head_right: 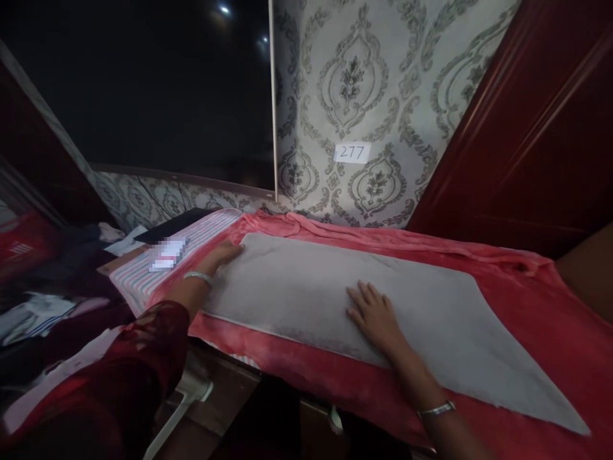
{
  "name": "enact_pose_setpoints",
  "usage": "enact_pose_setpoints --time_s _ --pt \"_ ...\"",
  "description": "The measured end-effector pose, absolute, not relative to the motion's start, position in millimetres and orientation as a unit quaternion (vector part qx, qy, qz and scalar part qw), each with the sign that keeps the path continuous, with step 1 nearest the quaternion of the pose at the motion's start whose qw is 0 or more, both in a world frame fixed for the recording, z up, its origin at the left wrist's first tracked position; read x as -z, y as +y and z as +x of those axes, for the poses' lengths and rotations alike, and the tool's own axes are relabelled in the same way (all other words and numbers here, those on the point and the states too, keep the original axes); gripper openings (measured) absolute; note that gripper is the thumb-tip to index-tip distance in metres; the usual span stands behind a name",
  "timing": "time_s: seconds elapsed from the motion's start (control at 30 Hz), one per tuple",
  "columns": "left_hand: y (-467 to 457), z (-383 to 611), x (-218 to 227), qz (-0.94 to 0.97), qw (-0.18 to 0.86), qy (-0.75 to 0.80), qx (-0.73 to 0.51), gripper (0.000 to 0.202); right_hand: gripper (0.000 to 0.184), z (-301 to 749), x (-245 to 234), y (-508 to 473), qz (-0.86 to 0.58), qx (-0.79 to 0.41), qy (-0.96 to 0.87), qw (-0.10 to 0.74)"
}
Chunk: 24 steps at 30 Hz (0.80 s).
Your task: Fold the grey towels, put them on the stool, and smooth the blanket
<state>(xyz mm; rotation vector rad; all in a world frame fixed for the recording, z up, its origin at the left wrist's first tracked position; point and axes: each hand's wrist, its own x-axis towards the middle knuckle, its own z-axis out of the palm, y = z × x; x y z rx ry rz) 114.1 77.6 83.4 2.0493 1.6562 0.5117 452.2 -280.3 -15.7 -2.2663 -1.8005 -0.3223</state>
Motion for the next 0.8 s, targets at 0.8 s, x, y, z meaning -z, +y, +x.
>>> enact_pose_setpoints --time_s 0.8 --pt "133 166 -63 0.751 0.191 0.600 -0.198 0.024 0.058 450 32 -289 -0.764 0.129 -0.626 0.083"
